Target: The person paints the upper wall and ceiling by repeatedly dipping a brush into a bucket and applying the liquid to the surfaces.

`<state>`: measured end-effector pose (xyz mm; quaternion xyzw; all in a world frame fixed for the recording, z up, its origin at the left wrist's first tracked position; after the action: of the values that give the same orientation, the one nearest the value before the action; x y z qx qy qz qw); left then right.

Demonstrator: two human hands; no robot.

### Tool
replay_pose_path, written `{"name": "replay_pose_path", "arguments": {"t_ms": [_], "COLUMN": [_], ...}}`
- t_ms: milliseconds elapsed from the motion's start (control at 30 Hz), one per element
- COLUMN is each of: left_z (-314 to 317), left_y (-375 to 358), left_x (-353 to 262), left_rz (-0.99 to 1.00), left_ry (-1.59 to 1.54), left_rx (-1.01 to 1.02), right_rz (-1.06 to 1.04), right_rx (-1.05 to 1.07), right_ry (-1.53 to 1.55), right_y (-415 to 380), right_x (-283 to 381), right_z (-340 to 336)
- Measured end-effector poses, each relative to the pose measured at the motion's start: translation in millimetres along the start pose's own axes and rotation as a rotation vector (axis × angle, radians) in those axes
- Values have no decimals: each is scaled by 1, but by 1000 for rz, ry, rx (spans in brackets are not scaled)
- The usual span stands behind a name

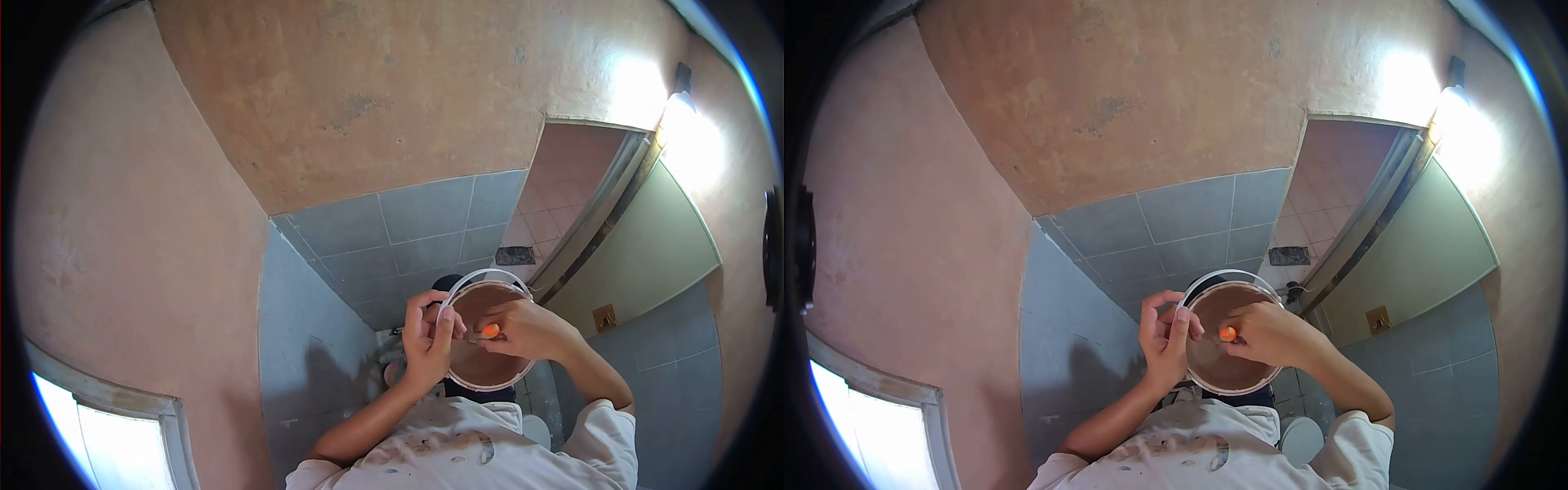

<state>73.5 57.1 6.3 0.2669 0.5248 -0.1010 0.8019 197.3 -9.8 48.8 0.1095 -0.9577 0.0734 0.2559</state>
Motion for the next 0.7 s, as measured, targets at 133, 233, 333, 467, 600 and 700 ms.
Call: {"name": "replay_pose_path", "arguments": {"t_ms": [133,233,333,467,600,700], "left_z": [-1,-3,-7,-5,-3,1], "left_y": [0,1,2,5,6,6], "left_x": [-1,-1,0,0,0,1], "left_rz": [-9,3,-1,27,21,14], "left_ry": [-12,-29,-23,-34,-32,-34], "left_rx": [8,21,3,20,15,24], "right_rz": [163,-84,-29,13,-62,-104], "right_rx": [143,-115,-315,-636,-838,-894], "right_ry": [-89,63,284,737,1166,1383], "right_y": [8,-6,-35,-74,-92,-95], "right_x": [-10,-1,2,-40,-62,-66], "right_z": [24,-4,-63,-78,-72,-63]}}
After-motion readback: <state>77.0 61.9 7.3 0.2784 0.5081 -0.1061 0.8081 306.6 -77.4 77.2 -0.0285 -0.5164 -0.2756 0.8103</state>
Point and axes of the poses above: each hand's wrist, its own y-axis towards the middle knuckle, its own z-axis out of the palm, x = y × z, the point moved 7 cm from there along y, towards the middle knuckle, and after that the axes turned 1 degree about -y, right-handed, at the moved point
